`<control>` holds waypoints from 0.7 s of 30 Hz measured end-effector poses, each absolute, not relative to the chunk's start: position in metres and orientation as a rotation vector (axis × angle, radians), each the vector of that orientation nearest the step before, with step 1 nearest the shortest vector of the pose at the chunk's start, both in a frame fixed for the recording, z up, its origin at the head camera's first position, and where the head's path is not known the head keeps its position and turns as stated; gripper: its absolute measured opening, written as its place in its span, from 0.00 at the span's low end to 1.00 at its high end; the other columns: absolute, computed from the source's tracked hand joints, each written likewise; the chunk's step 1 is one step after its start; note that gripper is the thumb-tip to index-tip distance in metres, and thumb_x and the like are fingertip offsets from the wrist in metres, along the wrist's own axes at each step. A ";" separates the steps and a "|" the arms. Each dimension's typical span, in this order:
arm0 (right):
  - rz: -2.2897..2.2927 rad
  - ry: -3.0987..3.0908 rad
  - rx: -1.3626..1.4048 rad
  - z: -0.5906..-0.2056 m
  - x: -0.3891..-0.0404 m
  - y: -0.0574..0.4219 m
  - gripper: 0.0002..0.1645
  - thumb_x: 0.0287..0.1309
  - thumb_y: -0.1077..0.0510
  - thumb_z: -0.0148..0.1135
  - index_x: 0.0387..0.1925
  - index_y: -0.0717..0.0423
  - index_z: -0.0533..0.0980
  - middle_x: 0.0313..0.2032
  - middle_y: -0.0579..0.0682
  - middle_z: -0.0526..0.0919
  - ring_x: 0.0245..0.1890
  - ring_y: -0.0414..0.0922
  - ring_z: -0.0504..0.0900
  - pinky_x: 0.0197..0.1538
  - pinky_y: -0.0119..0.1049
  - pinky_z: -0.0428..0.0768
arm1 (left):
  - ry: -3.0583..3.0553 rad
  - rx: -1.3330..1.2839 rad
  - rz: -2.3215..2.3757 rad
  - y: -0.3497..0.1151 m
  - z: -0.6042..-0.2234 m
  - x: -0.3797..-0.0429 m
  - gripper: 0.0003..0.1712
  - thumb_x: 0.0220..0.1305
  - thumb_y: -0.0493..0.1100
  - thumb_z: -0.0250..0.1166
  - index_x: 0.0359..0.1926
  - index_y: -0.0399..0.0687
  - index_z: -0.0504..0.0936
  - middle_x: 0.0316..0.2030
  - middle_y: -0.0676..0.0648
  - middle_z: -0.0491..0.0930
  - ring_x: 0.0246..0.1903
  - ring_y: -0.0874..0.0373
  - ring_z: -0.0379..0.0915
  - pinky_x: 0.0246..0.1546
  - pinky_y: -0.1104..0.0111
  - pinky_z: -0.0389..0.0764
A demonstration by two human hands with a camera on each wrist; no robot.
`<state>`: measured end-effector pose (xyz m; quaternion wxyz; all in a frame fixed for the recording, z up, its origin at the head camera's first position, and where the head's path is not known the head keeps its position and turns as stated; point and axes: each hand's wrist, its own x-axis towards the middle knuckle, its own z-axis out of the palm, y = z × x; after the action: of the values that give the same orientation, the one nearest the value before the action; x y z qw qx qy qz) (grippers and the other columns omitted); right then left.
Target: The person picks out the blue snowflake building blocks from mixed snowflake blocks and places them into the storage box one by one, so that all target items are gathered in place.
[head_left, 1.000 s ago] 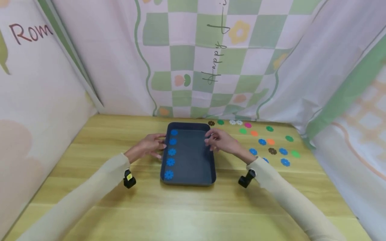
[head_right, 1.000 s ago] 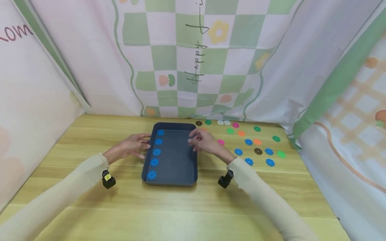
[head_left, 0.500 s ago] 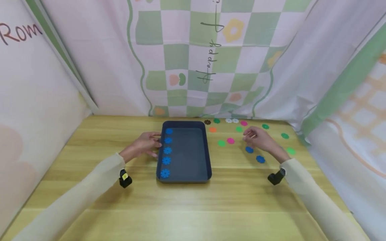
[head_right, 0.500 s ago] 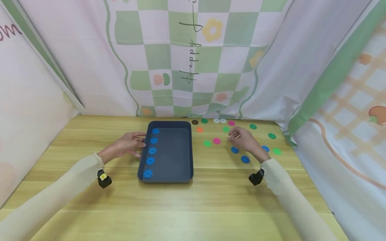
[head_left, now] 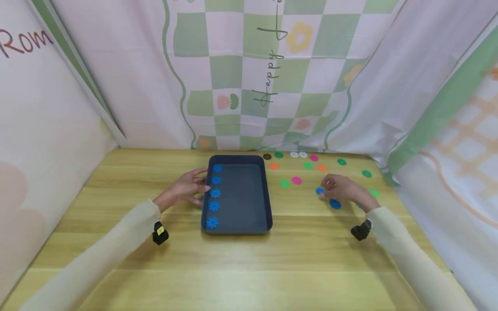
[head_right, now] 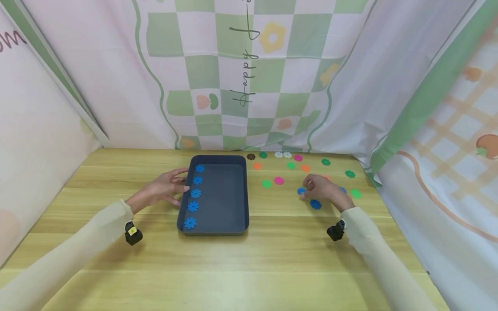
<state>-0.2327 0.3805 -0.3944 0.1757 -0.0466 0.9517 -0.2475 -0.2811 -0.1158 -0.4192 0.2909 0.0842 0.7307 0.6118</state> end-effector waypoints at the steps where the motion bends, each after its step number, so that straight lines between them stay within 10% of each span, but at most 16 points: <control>1: -0.696 2.704 -0.134 -0.395 -0.233 0.379 0.24 0.70 0.54 0.68 0.55 0.70 0.73 0.56 0.72 0.79 0.56 0.66 0.79 0.57 0.60 0.83 | 1.957 0.228 1.628 -0.116 -0.419 -0.281 0.47 0.76 0.30 0.58 0.85 0.44 0.42 0.80 0.27 0.48 0.73 0.29 0.60 0.39 0.55 0.93; 21: -0.458 2.764 -0.154 -0.397 -0.248 0.360 0.14 0.70 0.58 0.67 0.39 0.63 0.71 0.34 0.54 0.76 0.34 0.49 0.73 0.38 0.40 0.77 | 1.967 0.209 1.601 -0.115 -0.419 -0.281 0.46 0.77 0.31 0.58 0.85 0.46 0.43 0.81 0.29 0.46 0.73 0.29 0.61 0.39 0.55 0.93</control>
<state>-0.2476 0.3602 -0.3967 0.1671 -0.0540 0.9712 -0.1610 -0.2808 -0.1152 -0.4185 0.2939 0.0785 0.7388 0.6013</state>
